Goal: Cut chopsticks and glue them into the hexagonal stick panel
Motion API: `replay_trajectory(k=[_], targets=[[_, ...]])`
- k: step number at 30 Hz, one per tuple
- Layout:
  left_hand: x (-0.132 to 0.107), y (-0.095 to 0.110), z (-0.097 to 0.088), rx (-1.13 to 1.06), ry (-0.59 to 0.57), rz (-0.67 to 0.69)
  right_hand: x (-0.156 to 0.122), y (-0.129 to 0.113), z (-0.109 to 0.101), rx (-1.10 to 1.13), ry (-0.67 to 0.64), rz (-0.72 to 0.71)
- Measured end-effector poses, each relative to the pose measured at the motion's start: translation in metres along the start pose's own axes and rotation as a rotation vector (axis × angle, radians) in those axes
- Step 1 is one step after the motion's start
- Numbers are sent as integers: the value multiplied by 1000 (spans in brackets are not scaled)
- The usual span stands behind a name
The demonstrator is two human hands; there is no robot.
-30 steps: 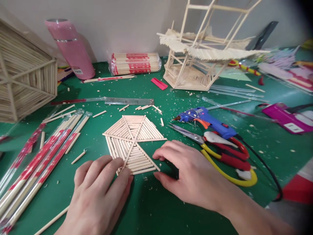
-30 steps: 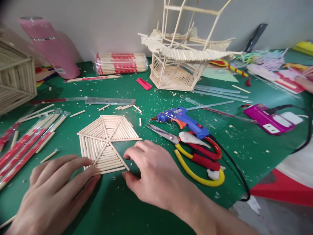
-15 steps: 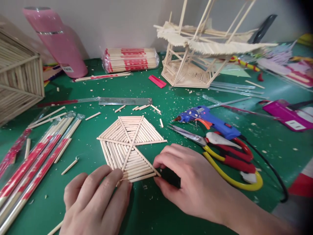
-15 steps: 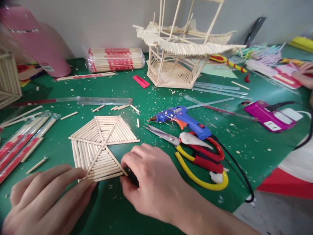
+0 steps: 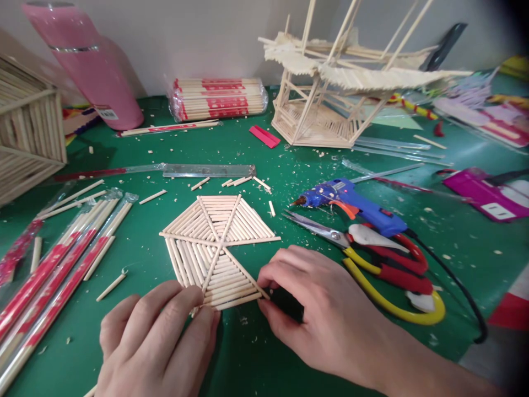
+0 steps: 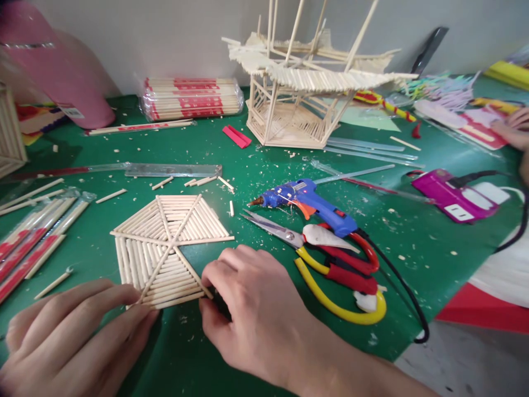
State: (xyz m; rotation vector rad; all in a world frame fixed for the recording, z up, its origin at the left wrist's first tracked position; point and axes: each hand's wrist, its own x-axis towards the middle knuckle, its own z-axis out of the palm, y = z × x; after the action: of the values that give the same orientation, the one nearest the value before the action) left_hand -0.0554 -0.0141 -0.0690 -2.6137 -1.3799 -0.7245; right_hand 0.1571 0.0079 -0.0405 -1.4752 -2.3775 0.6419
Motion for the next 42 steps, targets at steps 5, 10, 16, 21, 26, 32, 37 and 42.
replay_trajectory(k=[5,10,16,21,26,32,37,42], targets=[[5,-5,2,-71,-2,24,-1,1,1,7,11,-3],[8,-9,0,-148,-46,1,0,0,-1,13,-9,11],[10,-8,-2,-183,-78,13,1,0,1,13,9,11],[8,-11,0,-210,-69,27,-1,1,3,-7,47,-8],[8,-13,1,-197,-44,34,-1,2,4,-12,62,-23],[8,-14,2,-185,-54,73,0,3,4,-18,53,-36],[8,-14,3,-169,-50,78,0,2,4,-47,48,-46],[7,-14,3,-153,-28,83,0,2,5,-61,61,-52]])
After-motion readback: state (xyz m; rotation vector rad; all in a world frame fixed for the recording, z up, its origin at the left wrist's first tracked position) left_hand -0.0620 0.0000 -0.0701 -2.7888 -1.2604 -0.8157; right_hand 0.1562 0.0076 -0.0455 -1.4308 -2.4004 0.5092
